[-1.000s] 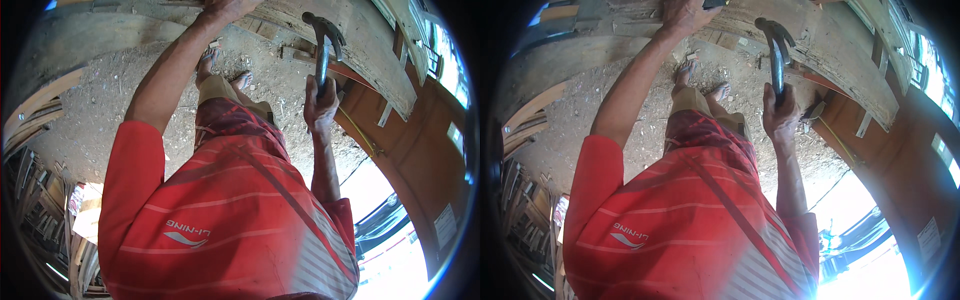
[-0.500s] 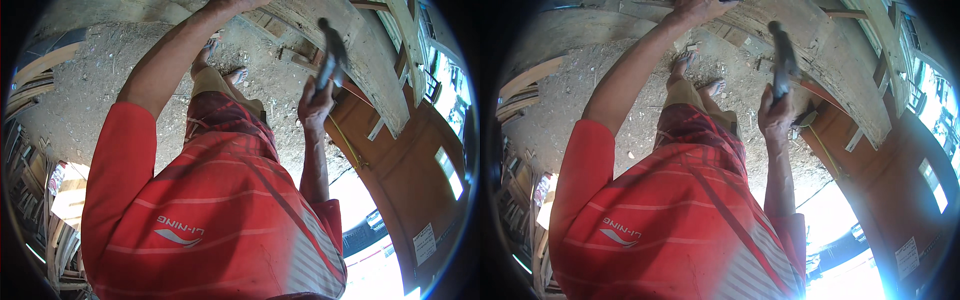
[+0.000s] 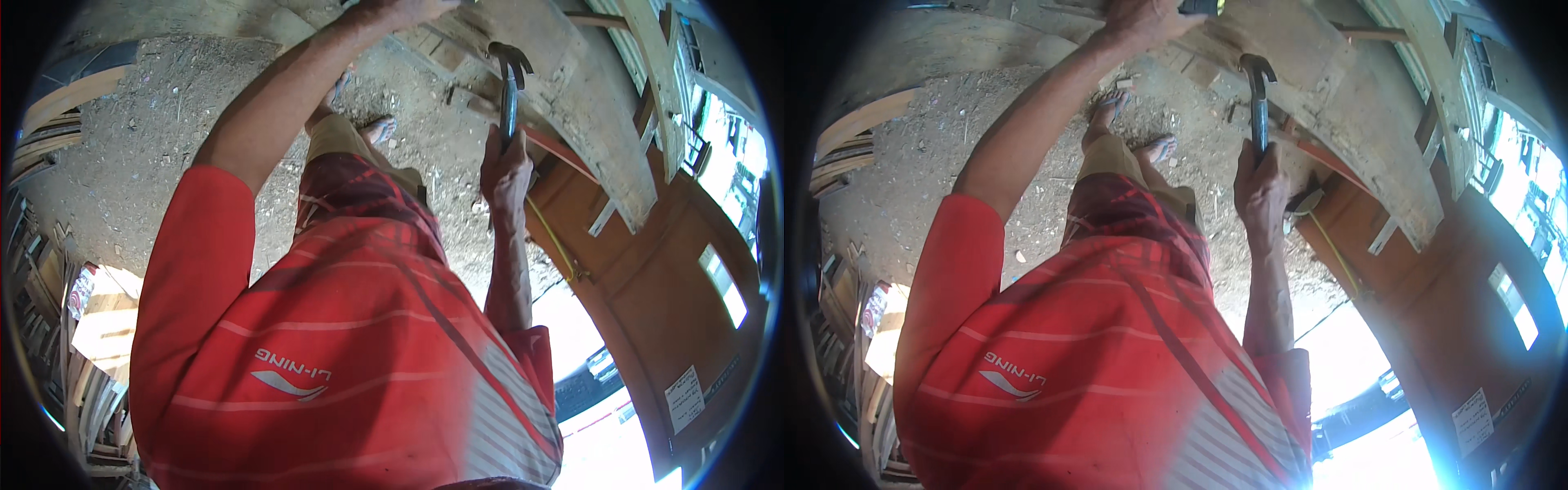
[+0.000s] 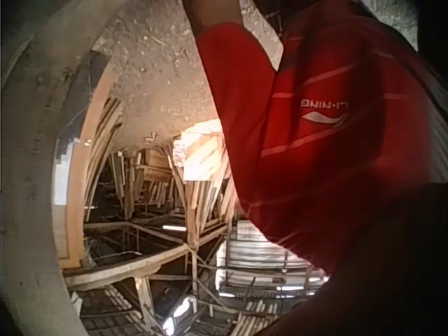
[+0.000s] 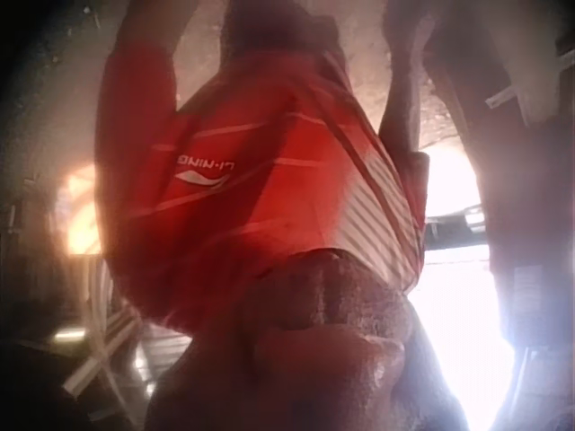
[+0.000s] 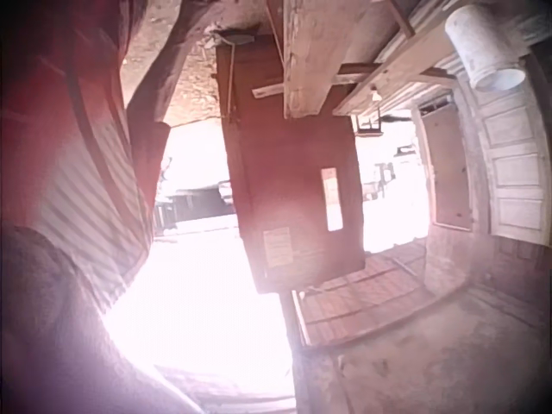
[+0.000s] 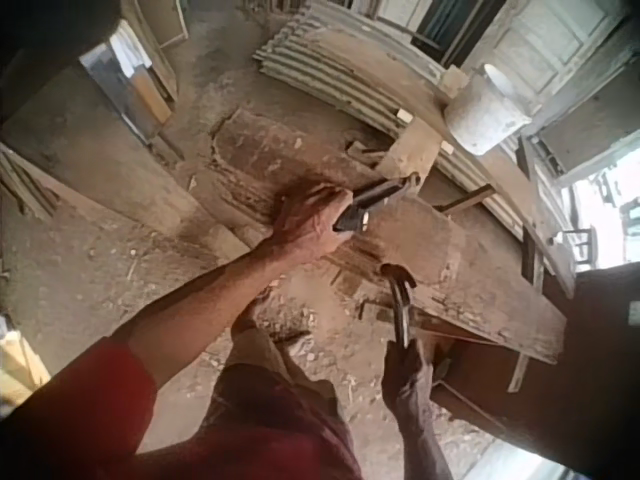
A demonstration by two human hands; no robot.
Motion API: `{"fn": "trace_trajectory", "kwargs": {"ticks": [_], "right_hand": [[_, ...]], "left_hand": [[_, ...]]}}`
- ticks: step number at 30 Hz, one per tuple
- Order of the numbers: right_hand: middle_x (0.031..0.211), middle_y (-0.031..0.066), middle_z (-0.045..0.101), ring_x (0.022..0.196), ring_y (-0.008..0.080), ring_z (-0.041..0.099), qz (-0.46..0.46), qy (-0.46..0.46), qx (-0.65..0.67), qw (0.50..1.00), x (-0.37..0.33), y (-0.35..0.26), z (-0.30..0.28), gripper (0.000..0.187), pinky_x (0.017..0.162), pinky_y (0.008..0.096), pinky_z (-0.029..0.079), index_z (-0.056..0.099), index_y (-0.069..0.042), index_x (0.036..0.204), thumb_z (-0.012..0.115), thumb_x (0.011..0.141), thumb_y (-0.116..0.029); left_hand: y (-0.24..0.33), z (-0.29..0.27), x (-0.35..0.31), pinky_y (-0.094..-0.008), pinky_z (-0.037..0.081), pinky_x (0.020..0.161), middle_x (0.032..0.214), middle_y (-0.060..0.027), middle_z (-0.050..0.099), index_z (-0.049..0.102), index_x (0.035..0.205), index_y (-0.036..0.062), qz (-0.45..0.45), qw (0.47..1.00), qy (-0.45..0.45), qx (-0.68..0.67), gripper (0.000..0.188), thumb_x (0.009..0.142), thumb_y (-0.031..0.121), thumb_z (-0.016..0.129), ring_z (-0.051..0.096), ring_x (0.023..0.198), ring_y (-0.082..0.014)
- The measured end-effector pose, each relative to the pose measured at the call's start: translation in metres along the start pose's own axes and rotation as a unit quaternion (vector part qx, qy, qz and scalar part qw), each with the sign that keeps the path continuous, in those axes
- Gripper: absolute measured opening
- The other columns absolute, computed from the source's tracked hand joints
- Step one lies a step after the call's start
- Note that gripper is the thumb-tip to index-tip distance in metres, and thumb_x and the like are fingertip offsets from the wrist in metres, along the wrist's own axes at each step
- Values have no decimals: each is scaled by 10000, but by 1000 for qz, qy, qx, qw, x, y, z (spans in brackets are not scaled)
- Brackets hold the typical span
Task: The person removes nails from a wooden board by prying them with a hammer and chiseling into the wood around them using a screwdriver and the hammer.
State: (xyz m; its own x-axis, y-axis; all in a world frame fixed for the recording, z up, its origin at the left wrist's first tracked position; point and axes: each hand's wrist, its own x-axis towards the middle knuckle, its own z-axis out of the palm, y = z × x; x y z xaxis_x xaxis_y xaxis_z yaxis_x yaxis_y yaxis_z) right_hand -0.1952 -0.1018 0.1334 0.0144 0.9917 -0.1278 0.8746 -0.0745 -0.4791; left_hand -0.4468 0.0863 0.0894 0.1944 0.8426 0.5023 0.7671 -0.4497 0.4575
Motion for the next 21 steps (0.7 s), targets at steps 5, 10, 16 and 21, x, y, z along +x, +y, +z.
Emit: {"fn": "trace_trajectory", "kwargs": {"ticks": [5, 10, 16, 21], "right_hand": [[616, 10, 532, 525, 95, 480, -54, 165, 138, 975, 0, -45, -29, 345, 478, 308, 410, 573, -6, 984, 628, 1030, -344], [601, 54, 558, 503, 207, 543, -224, 231, 69, 944, 11, -6, -2, 320, 492, 371, 448, 585, 13, 1040, 609, 1030, -306], [635, 182, 568, 508, 329, 590, -18, 83, 47, 995, 7, -25, -20, 279, 500, 449, 446, 531, -5, 926, 645, 1005, -247], [651, 48, 568, 510, 102, 517, -208, 229, 341, 888, 11, -48, -39, 243, 456, 274, 418, 567, -34, 923, 574, 1034, -251]], "left_hand": [[-7, -10, 2, -473, 528, 877, 1025, -162, 719, 660, 1014, 53, 27, 998, 51, 28, 373, 782, 298, 818, 685, 968, -330], [-10, -4, 1, -475, 528, 869, 1014, -161, 718, 661, 1009, 54, 10, 1000, 20, -16, 354, 801, 301, 805, 685, 961, -335], [2, -12, -2, -461, 534, 852, 976, -169, 713, 668, 977, 49, -18, 997, -32, 66, 348, 824, 336, 790, 685, 946, -338], [-8, -5, 2, -475, 537, 847, 979, -165, 718, 672, 980, 42, 15, 998, 57, 11, 355, 821, 335, 794, 686, 943, -345]]}}
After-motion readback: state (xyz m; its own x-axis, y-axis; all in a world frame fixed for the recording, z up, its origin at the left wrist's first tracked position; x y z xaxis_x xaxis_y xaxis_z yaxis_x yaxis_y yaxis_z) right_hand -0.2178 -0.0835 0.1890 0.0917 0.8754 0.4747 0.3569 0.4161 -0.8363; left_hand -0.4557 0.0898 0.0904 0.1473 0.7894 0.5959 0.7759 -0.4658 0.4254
